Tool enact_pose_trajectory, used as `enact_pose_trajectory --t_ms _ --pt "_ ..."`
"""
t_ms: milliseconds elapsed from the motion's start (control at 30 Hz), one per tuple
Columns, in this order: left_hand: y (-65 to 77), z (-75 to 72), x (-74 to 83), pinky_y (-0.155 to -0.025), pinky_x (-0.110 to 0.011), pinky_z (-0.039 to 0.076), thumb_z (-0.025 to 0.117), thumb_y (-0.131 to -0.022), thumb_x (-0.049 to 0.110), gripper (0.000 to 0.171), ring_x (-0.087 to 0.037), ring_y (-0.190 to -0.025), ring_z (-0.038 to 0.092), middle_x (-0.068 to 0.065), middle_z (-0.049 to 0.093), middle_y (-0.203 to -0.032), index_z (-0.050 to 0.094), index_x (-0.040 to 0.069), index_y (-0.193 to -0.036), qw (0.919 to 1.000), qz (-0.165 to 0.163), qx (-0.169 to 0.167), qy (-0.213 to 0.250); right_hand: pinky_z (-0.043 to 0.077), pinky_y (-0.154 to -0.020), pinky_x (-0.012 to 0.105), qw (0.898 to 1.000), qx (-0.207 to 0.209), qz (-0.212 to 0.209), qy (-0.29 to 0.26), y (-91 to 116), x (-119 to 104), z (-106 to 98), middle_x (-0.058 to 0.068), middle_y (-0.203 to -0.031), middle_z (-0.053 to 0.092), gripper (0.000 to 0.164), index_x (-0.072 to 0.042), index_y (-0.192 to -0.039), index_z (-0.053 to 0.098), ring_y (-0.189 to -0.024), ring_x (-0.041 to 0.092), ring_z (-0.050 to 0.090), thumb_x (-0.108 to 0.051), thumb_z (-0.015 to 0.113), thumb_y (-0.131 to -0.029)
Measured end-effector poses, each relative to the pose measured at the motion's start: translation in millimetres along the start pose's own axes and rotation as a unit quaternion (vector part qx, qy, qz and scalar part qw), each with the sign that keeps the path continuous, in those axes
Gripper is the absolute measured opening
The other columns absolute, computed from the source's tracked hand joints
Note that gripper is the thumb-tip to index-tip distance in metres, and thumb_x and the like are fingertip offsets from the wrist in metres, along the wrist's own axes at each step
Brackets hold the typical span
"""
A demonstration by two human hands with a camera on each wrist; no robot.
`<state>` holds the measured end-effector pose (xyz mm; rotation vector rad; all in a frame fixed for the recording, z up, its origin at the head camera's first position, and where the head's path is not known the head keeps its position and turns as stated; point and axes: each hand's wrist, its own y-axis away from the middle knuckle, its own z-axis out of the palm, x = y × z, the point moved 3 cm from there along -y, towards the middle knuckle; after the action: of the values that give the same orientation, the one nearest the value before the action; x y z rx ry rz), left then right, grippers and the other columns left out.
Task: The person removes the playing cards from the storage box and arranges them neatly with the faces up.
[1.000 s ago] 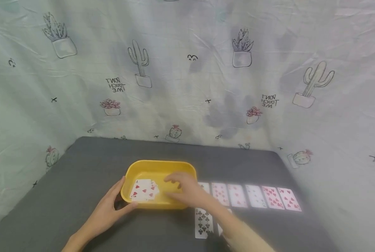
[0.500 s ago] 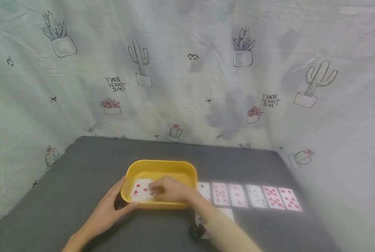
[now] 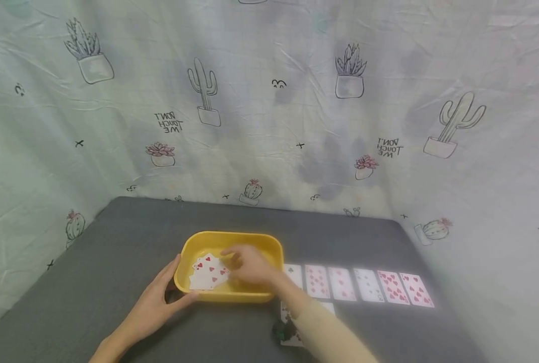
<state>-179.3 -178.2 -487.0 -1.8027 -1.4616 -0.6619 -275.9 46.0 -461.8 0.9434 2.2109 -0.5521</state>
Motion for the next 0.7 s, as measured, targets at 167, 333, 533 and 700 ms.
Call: enact_pose_trajectory --t_ms 167,333,533,700 --pt "0.0 0.1 0.5 -0.101 -0.043 0.044 0.074 -0.080 0.058 0.109 -0.027 -0.135 0.037 -0.009 0.023 -0.158 0.014 0.013 -0.159 1.0000 -0.001 -0.003 0.004 0.050 -0.085 0.022 0.996 -0.050 -0.025 0.068 -10.6 8.7 7.0 -0.006 -0.128 0.061 0.072 -0.012 -0.142 0.054 -0.102 0.011 0.057 -0.005 0.084 -0.077" --pt "0.0 0.9 0.8 -0.100 -0.042 0.045 0.073 -0.079 0.062 0.110 -0.026 -0.134 0.039 -0.009 0.023 -0.158 0.014 0.013 -0.159 1.0000 0.000 -0.005 0.006 0.047 -0.092 0.023 0.995 -0.045 -0.042 0.073 -13.0 9.3 9.5 -0.014 -0.110 0.068 0.076 -0.007 -0.141 0.054 -0.100 0.003 0.058 -0.014 0.089 -0.074" --pt "0.2 -0.4 1.1 -0.101 -0.042 0.044 0.072 -0.078 0.064 0.112 -0.026 -0.134 0.039 -0.008 0.022 -0.158 0.015 0.012 -0.159 1.0000 0.000 -0.002 0.000 0.046 -0.095 0.024 0.993 -0.035 -0.055 0.101 -12.3 3.2 10.8 -0.008 -0.114 0.065 0.076 -0.009 -0.136 0.058 -0.102 0.006 0.057 -0.029 0.092 -0.071" --pt "0.7 -0.8 1.2 -0.102 -0.043 0.043 0.072 -0.078 0.065 0.113 -0.027 -0.133 0.039 -0.009 0.022 -0.158 0.014 0.012 -0.159 0.9999 -0.010 -0.007 -0.004 0.040 -0.102 0.026 0.984 -0.058 -0.085 0.146 -11.5 -0.3 12.9 -0.005 -0.133 0.059 0.074 -0.009 -0.139 0.057 -0.114 0.007 0.052 -0.034 0.087 -0.076"
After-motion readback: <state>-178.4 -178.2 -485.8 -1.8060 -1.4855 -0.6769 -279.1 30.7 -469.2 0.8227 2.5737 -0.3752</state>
